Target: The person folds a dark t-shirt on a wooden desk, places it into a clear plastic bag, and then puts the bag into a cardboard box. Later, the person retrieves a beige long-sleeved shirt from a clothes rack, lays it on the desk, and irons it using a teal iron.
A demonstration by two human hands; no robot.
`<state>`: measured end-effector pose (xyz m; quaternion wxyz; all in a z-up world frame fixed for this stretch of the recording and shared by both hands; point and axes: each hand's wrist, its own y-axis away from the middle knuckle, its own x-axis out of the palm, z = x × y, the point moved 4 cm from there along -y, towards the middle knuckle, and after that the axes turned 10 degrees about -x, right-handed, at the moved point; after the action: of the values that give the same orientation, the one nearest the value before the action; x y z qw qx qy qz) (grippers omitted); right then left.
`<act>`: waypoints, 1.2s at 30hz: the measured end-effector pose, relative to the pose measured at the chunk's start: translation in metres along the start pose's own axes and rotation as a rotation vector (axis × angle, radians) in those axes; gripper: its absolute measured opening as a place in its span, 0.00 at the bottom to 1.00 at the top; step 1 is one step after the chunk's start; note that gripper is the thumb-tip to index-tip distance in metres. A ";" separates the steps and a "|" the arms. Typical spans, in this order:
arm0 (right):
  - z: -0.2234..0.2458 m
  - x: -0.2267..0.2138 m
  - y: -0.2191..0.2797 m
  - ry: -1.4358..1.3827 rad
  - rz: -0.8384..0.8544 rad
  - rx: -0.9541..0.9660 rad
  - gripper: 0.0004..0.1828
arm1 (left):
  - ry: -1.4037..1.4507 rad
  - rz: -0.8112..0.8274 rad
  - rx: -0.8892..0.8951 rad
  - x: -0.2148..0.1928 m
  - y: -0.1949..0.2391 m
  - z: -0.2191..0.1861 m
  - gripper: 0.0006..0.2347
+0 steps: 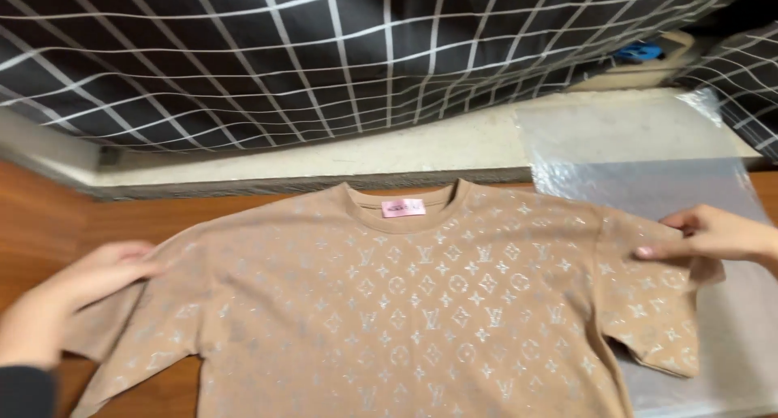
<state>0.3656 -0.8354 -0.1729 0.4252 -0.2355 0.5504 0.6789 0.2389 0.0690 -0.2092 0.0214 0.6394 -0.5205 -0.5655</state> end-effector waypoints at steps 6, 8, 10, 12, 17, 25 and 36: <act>-0.085 -0.004 0.014 -0.059 0.211 0.194 0.15 | 0.252 0.023 -0.337 -0.020 -0.068 0.144 0.16; -0.098 -0.016 0.024 -0.367 -0.063 0.255 0.19 | 0.498 -0.089 -0.271 -0.029 -0.119 0.205 0.22; -0.142 0.006 0.012 -0.544 -0.197 0.242 0.15 | 0.534 -0.190 -0.120 -0.015 -0.110 0.203 0.17; -0.167 0.028 0.011 -0.737 -0.342 0.226 0.16 | 0.573 -0.289 0.034 -0.001 -0.093 0.200 0.15; -0.039 0.044 0.108 -0.621 -0.416 0.394 0.52 | 0.266 -0.623 -0.186 0.023 0.008 0.172 0.34; -0.303 0.189 0.010 -0.295 -0.938 -0.052 0.22 | 0.258 -0.768 -0.065 0.049 0.058 0.210 0.17; -0.041 0.305 0.364 -0.338 -0.593 0.298 0.22 | 0.566 -0.249 -0.081 0.251 0.280 0.318 0.07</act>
<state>-0.1058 -0.7890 -0.2254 0.7180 -0.2047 0.4729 0.4679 -0.2230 -0.0536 -0.3264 0.1215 0.8289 -0.3885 -0.3837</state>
